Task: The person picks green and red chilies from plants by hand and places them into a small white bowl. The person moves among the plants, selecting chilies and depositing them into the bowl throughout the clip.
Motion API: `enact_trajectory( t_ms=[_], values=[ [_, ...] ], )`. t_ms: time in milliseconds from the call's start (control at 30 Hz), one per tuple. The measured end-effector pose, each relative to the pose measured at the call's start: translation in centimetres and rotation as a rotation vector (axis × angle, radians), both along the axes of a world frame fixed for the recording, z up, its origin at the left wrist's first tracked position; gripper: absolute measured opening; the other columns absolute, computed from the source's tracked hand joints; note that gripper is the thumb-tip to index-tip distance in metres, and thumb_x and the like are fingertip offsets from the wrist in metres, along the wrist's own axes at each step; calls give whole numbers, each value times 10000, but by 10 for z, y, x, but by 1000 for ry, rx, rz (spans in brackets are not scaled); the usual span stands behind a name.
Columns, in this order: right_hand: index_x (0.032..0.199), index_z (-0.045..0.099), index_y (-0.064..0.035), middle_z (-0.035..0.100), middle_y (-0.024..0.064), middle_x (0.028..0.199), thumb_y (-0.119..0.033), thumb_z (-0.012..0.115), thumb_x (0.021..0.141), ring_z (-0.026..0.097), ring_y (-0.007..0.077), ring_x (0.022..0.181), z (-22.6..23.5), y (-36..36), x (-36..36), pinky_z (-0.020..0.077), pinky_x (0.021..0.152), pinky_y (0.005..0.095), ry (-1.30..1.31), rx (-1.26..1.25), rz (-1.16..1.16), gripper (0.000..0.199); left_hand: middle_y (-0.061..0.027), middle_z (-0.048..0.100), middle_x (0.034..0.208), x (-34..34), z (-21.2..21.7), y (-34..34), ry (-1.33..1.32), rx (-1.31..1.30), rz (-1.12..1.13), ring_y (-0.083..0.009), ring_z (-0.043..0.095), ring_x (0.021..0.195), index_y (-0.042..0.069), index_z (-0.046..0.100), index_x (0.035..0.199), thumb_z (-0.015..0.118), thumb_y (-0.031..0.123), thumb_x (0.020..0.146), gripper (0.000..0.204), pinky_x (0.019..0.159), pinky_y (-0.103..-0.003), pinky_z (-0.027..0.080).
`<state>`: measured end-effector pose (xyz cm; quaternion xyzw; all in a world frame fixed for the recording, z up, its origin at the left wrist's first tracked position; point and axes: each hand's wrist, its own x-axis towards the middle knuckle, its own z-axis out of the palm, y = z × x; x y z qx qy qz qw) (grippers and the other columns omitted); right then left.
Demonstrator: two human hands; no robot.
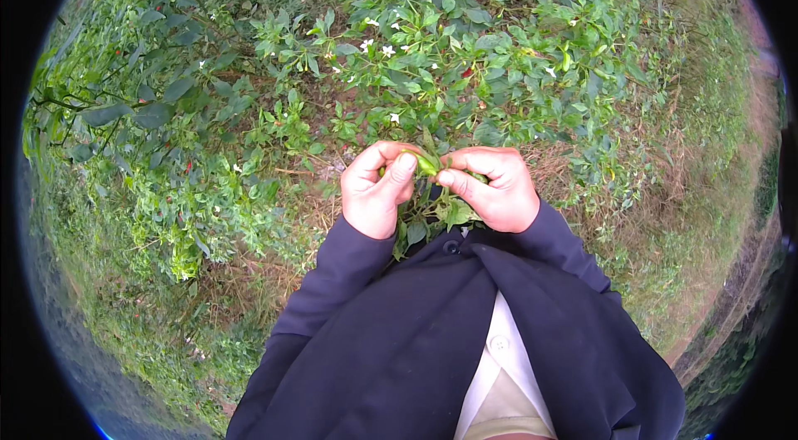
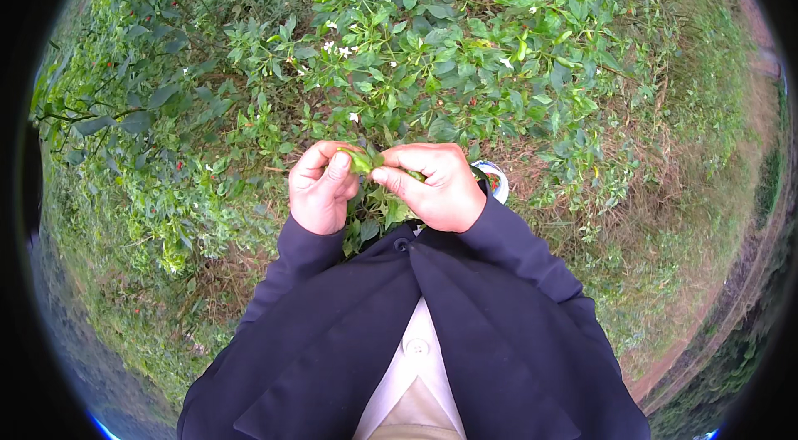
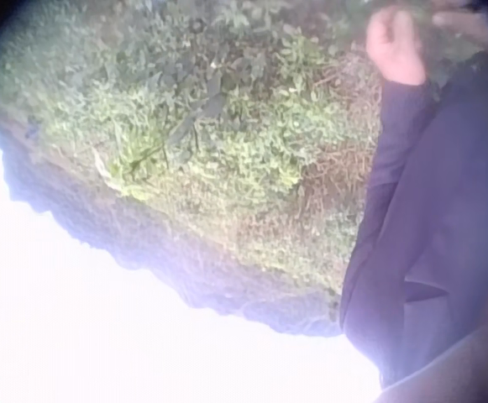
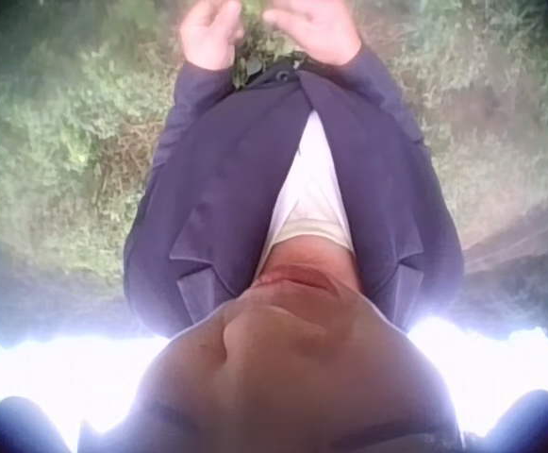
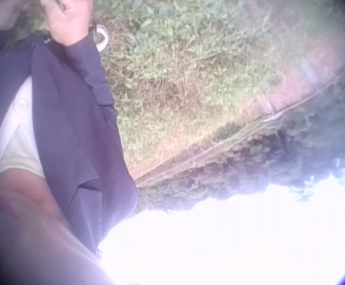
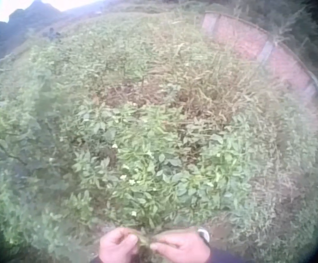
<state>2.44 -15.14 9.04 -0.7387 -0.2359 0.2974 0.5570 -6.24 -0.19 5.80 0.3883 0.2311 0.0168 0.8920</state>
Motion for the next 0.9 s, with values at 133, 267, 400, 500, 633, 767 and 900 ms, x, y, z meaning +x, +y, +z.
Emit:
enact_trajectory(
  t_ms=[133, 267, 400, 500, 633, 767, 900],
  values=[
    [913, 633, 7, 638, 126, 770, -116, 670, 778, 613, 178, 650, -1, 6, 4, 471, 582, 275, -128, -91, -2, 187, 30, 439, 642, 4, -7, -3, 89, -458, 55, -42, 304, 465, 44, 529, 827, 514, 98, 903, 94, 431, -193, 257],
    [1075, 604, -46, 641, 145, 799, -148, 711, 720, 615, 244, 597, 13, 8, 8, 488, 541, 323, -522, -467, -95, 385, 40, 408, 616, 1, -9, -2, 51, -378, 155, -34, 309, 466, 65, 511, 781, 522, 85, 895, 116, 428, -194, 251],
    [1042, 623, -43, 627, 114, 739, -116, 709, 713, 611, 214, 592, 18, 13, 5, 480, 525, 279, -504, -171, 152, 348, 56, 372, 583, 3, -4, -7, 63, -547, 25, -44, 295, 472, 68, 560, 877, 518, 150, 904, 97, 447, -195, 266],
    [1006, 631, -29, 634, 90, 732, -73, 689, 732, 616, 171, 624, 11, 23, 5, 475, 553, 251, -387, -76, 69, 284, 56, 338, 541, 3, -1, -7, 119, -442, -47, -43, 293, 456, 33, 571, 865, 494, 236, 924, 225, 427, -201, 257],
    [882, 552, 9, 529, 40, 689, -117, 540, 853, 419, 75, 481, 14, 24, 18, 319, 432, 198, 706, 437, -195, 129, 61, 380, 488, -24, -18, 36, 195, 121, 264, -32, 310, 404, 17, 612, 839, 559, 272, 890, 266, 383, -197, 243],
    [761, 463, -20, 445, 56, 641, -303, 456, 865, 343, 77, 419, 24, 27, 45, 271, 382, 206, 1006, 525, 76, 302, 55, 406, 510, -65, -79, 107, 628, 310, 550, -23, 306, 379, 72, 527, 940, 631, 212, 841, 201, 333, -210, 233],
    [751, 524, 4, 515, 74, 673, -262, 459, 920, 397, 84, 461, 37, 43, 51, 282, 392, 198, 921, 269, 195, 321, 52, 355, 495, -61, -161, 131, 850, 435, 464, -45, 282, 364, 74, 581, 843, 651, 356, 813, 292, 333, -240, 217]
  ],
)
